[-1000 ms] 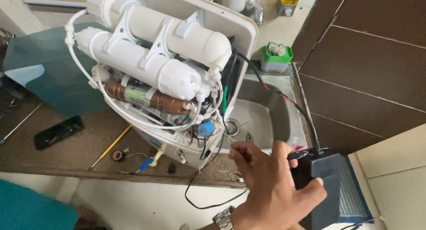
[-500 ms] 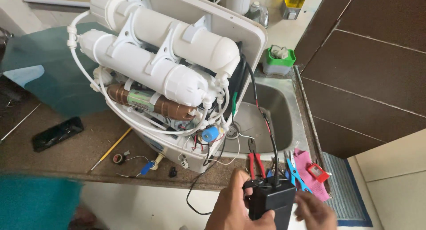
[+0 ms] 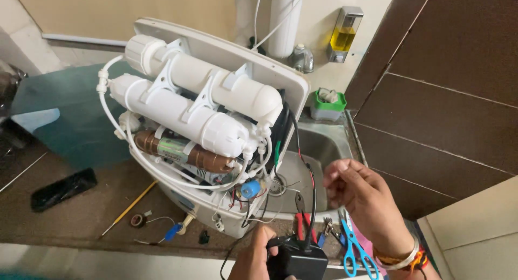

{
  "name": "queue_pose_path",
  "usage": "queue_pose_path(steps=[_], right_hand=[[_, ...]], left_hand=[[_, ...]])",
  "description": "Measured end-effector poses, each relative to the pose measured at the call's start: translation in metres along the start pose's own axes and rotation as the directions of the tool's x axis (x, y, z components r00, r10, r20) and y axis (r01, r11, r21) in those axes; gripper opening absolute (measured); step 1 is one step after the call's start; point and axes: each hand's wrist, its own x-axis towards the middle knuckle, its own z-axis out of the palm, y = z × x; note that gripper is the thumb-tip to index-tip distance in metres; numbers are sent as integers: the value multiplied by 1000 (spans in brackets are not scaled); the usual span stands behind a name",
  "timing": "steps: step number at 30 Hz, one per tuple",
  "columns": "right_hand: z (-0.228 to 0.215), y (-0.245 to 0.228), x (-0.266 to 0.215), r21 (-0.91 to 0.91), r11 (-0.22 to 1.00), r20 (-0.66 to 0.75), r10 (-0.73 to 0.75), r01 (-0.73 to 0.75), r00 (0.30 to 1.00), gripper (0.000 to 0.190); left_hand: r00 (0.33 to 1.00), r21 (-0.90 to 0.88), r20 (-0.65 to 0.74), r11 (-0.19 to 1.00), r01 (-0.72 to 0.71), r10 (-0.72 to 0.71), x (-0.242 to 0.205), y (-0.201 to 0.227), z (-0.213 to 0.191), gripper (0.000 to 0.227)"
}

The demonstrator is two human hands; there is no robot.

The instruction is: The person works on an under-sink reverse-osmosis water purifier, handling a black power adapter and its wiring. They strip and twist the adapter's wires by hand, plug the adapter into a wall socket, then reconnect the wires to the purifier and use pliers on the connections.

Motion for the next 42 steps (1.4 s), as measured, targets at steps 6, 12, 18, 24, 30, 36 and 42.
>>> queue_pose_path(steps=[6, 12, 18, 24, 30, 36, 42], right_hand=[[25, 3, 11, 1, 961, 161, 274, -278, 948, 28], [21, 21, 18, 93, 953, 303, 248, -287, 920, 14], [34, 7, 15, 65, 973, 363, 185, -223, 913, 16], [46, -12, 10, 54, 976, 367, 177, -211, 913, 14], [53, -27, 3, 1, 998, 280, 54, -56, 958, 11], [54, -27, 4, 59, 998, 261, 19, -36, 965, 11], [53, -23, 4, -20, 1000, 246, 21, -16, 969, 16]], left_hand=[[988, -17, -47, 989, -146, 145, -8, 24, -28, 76], [999, -529, 18, 848, -30, 46, -20, 46, -31, 48], [997, -734, 36, 679, -17, 64, -7, 93, -50, 40], [978, -536, -151, 820, -202, 142, 22, 119, -40, 29], [930, -629, -289, 688, -362, 225, 40, 137, -28, 30], [938, -644, -328, 699, -311, 115, 43, 148, -27, 32], [943, -674, -333, 699, -239, 1, 40, 152, -28, 36]])
